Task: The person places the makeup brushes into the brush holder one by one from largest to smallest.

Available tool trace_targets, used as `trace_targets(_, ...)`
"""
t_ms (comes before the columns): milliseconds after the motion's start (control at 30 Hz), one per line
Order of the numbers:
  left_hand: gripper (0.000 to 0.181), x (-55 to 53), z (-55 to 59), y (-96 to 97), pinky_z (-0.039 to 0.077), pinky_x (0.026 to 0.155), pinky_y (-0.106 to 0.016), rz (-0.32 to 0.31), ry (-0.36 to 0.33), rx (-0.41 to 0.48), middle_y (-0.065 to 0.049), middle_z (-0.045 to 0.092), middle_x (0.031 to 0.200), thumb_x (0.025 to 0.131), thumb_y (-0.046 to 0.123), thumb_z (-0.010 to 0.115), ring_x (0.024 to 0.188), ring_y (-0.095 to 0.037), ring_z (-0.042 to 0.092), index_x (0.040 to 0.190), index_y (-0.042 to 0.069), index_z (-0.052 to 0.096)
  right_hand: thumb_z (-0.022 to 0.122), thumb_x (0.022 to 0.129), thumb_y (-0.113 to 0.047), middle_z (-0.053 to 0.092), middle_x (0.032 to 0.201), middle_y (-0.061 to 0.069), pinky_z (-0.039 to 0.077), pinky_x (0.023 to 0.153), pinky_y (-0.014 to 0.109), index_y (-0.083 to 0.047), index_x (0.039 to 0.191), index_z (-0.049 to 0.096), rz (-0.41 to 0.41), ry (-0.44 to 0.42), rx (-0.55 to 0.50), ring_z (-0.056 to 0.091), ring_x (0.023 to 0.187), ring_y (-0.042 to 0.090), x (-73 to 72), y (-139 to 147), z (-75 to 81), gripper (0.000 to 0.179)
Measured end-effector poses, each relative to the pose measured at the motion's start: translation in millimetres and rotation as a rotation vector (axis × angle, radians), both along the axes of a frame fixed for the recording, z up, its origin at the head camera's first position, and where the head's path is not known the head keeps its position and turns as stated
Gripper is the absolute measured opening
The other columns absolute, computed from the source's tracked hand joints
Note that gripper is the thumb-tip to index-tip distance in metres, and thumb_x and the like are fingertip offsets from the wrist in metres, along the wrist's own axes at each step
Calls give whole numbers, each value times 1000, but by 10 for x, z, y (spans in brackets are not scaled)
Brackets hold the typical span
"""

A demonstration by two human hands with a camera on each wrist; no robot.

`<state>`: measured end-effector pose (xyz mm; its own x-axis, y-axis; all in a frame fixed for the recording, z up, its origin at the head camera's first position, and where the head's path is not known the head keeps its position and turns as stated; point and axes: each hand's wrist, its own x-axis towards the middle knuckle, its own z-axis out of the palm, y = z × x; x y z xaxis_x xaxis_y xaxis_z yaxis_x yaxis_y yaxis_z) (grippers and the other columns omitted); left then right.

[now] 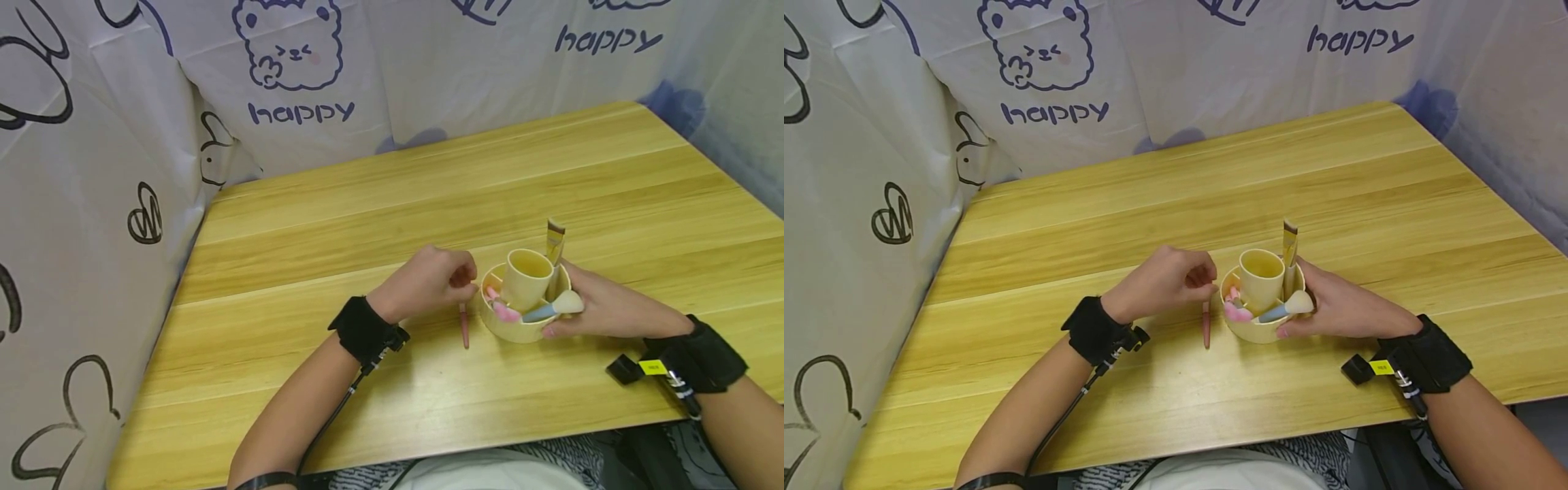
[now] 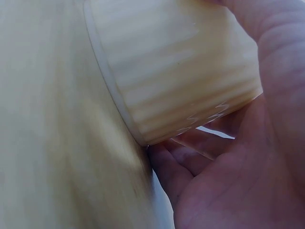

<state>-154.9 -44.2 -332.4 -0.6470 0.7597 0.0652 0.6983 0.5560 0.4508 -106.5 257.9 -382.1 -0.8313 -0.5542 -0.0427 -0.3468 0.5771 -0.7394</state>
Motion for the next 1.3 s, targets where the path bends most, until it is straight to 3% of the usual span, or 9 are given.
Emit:
trace_targets(367,15,-13,-29,-4,50,68,-17,35,-14,-31,0,73,86,99,22,68,73,-8,62,101,8,72,84,88,-27,63,134,-3,50,97,17,-23,153,34,19,8,-27,60,116,-1,-6,-1,-10,83)
trace_targets(633,15,-26,-48,-1,42,60,-15,32,-8,-47,1,69,80,99,24,68,65,-6,55,98,9,72,89,82,-20,62,137,-5,49,99,16,-30,156,31,4,-1,-68,59,120,0,12,-27,7,95)
trace_targets(967,17,-21,-61,-8,34,57,-17,34,-53,-96,6,56,71,99,26,68,61,-5,44,90,11,67,88,83,-25,62,138,-1,49,99,15,-27,158,27,-10,24,-41,58,120,-3,-4,-25,-5,97)
trace_targets(1300,20,-20,-71,-7,31,54,-17,42,-79,-116,6,54,68,99,27,68,56,-4,40,87,12,70,87,85,-31,62,137,2,51,96,18,-24,157,29,-35,3,-18,59,115,1,23,-4,15,93)
